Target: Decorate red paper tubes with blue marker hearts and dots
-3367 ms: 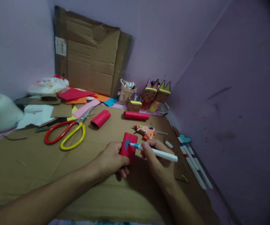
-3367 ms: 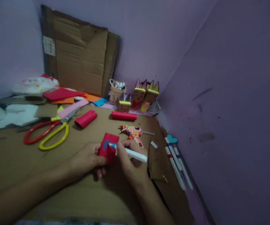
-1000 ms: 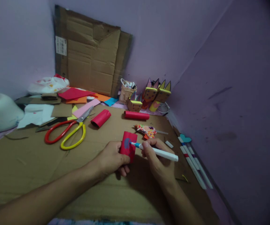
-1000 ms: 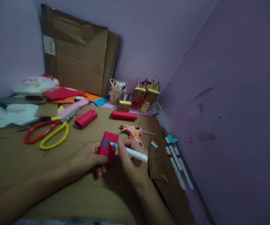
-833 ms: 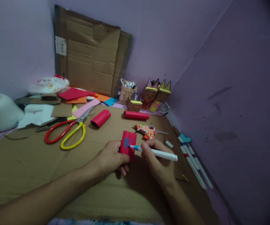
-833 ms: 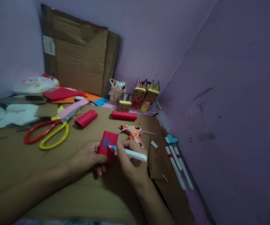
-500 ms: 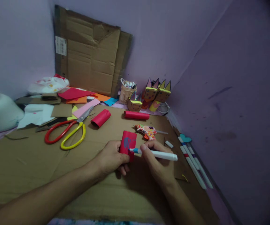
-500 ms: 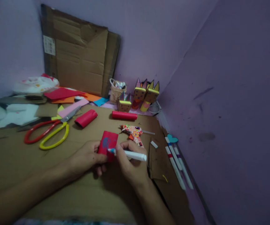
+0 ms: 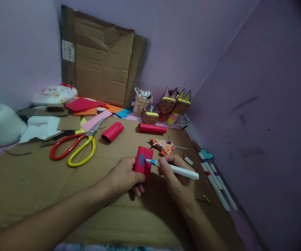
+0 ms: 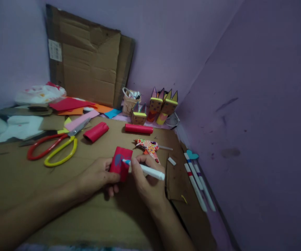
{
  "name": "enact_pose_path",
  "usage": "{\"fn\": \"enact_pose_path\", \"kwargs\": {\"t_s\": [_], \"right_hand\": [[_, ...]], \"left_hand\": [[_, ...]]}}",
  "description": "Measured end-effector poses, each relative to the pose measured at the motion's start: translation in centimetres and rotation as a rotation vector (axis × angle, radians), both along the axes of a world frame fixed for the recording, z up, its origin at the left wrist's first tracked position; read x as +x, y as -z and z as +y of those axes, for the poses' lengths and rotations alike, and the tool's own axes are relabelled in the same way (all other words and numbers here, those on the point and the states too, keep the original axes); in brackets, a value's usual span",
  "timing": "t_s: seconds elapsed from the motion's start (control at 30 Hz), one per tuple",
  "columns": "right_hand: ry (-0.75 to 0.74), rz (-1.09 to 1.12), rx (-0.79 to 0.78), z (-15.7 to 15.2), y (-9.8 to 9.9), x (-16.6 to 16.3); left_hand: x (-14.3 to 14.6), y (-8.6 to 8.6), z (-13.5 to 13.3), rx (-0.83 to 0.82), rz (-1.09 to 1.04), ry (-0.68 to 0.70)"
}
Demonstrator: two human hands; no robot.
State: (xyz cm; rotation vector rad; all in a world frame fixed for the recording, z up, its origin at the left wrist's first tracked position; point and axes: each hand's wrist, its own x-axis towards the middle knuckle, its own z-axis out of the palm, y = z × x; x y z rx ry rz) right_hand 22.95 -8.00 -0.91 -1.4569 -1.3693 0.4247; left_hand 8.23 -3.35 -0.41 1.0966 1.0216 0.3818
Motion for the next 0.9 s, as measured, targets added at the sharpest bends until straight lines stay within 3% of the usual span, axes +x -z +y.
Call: {"fn": "enact_pose_path", "kwargs": {"t_s": [0.77,0.9], "right_hand": [[-0.09,-0.013,0.015,-0.15,-0.02,-0.03],[-0.02,0.032,0.089,-0.45,-0.01,-0.13]], "left_hand": [[0.09,0.12,0.03,0.013,-0.025,-0.018],[0.07,0.01,0.1,0.009,-0.006,-0.01]]}}
